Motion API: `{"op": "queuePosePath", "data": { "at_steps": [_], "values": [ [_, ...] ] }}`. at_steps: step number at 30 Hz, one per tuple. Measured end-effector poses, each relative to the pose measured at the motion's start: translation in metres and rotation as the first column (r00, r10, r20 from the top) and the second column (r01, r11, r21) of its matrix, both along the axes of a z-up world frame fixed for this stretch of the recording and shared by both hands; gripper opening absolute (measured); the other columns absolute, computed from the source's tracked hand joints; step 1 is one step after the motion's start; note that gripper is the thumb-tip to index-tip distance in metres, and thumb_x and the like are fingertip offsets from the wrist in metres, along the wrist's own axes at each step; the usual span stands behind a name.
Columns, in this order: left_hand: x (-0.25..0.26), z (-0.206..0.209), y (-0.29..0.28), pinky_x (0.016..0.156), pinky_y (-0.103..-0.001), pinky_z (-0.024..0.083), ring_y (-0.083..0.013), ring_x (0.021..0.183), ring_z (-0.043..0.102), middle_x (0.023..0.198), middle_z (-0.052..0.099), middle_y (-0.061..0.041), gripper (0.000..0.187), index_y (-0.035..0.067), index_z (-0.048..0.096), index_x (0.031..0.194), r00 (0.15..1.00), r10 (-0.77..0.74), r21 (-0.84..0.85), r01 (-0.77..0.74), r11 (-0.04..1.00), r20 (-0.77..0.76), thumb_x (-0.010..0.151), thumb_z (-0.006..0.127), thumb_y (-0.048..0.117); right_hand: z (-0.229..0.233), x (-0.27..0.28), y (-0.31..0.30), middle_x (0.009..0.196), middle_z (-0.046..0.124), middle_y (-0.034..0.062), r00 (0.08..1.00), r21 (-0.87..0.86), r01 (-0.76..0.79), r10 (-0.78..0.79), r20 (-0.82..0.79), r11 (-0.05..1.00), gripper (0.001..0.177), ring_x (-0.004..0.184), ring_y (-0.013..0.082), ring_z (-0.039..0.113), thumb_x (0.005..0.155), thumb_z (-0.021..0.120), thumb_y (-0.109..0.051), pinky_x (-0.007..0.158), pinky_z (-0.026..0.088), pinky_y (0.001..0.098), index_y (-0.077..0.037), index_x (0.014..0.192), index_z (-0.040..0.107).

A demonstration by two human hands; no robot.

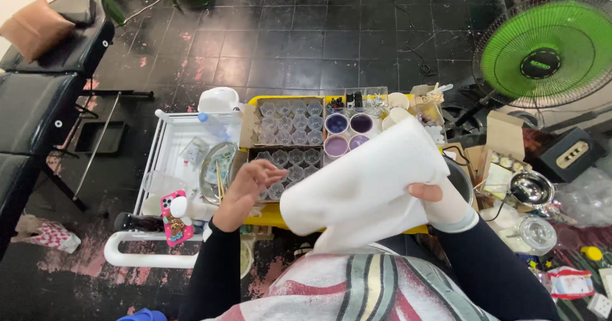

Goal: Cleaning small plastic cups with a paper towel at a candle-making workshop station.

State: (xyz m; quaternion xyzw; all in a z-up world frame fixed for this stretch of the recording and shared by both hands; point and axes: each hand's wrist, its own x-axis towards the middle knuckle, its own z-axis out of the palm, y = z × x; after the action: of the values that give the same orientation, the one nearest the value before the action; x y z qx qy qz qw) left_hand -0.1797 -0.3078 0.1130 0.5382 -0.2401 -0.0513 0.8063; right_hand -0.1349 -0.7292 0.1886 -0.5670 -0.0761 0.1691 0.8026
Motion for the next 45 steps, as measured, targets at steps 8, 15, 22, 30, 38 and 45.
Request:
{"op": "queuePosePath", "data": {
  "at_steps": [8, 15, 22, 30, 38, 45],
  "values": [
    [0.037, 0.094, -0.071, 0.121, -0.046, 0.040, -0.0322, 0.141, 0.052, 0.151, 0.049, -0.018, 0.091, 0.010, 0.028, 0.159, 0.959, -0.248, 0.152, 0.268, 0.951, -0.140, 0.091, 0.076, 0.047, 0.033, 0.008, 0.052, 0.149, 0.056, 0.0132, 0.977, 0.050, -0.214, 0.212, 0.035, 0.976, 0.093, 0.139, 0.0261, 0.051, 0.072, 0.074, -0.019, 0.116, 0.038, 0.0392, -0.003, 0.157, 0.039],
    [0.060, 0.092, -0.081, 0.122, -0.038, 0.031, -0.0246, 0.142, 0.047, 0.159, 0.044, -0.021, 0.123, 0.011, -0.001, 0.171, 0.955, -0.252, 0.249, 0.286, 0.926, -0.158, 0.083, 0.082, 0.034, 0.050, 0.025, 0.073, 0.148, 0.056, 0.0105, 0.977, -0.118, -0.193, 0.202, 0.070, 0.974, 0.080, 0.135, 0.0193, 0.053, 0.085, 0.068, -0.019, 0.113, 0.041, 0.0342, -0.004, 0.157, 0.038],
    [0.052, 0.069, -0.076, 0.129, -0.039, 0.026, -0.0219, 0.159, 0.031, 0.174, 0.026, -0.011, 0.122, 0.009, 0.005, 0.172, 0.998, 0.040, 0.104, -0.035, 0.994, -0.046, 0.082, 0.084, 0.035, 0.064, 0.028, 0.066, 0.097, 0.069, 0.0079, 1.000, -0.412, -0.017, 0.010, -0.021, 0.911, 0.018, 0.088, 0.0127, 0.060, 0.100, 0.069, -0.011, 0.076, 0.049, 0.0272, 0.003, 0.110, 0.065],
    [0.038, 0.012, -0.050, 0.121, -0.041, 0.032, -0.0269, 0.148, 0.039, 0.160, 0.039, -0.015, 0.122, 0.006, 0.017, 0.167, 0.964, -0.006, 0.067, 0.024, 0.997, -0.267, 0.068, 0.085, 0.027, 0.066, 0.051, 0.065, 0.088, 0.058, -0.0066, 0.963, -0.504, 0.099, 0.044, 0.266, 0.858, 0.005, 0.086, 0.0040, 0.051, 0.100, 0.065, -0.011, 0.080, 0.045, 0.0216, -0.007, 0.097, 0.063],
    [0.020, -0.001, -0.026, 0.116, -0.043, 0.041, -0.0281, 0.139, 0.051, 0.150, 0.052, -0.016, 0.113, -0.002, 0.029, 0.160, 0.917, -0.136, -0.064, 0.120, 0.991, -0.376, 0.071, 0.088, 0.035, 0.079, 0.046, 0.098, 0.080, 0.059, 0.0006, 0.941, -0.687, -0.218, 0.337, 0.042, 0.694, 0.018, 0.074, 0.0133, 0.054, 0.099, 0.064, -0.021, 0.068, 0.046, 0.0295, -0.010, 0.112, 0.071],
    [0.016, 0.007, -0.029, 0.116, -0.044, 0.041, -0.0270, 0.142, 0.047, 0.154, 0.045, -0.013, 0.112, 0.009, 0.020, 0.163, 0.925, 0.034, -0.039, -0.053, 0.998, -0.379, 0.076, 0.085, 0.036, 0.069, 0.049, 0.106, 0.091, 0.076, 0.0056, 0.761, -0.854, -0.091, 0.589, 0.272, 0.512, 0.034, 0.086, 0.0115, 0.072, 0.080, 0.081, -0.030, 0.077, 0.056, 0.0274, -0.007, 0.104, 0.074]
  ]
}}
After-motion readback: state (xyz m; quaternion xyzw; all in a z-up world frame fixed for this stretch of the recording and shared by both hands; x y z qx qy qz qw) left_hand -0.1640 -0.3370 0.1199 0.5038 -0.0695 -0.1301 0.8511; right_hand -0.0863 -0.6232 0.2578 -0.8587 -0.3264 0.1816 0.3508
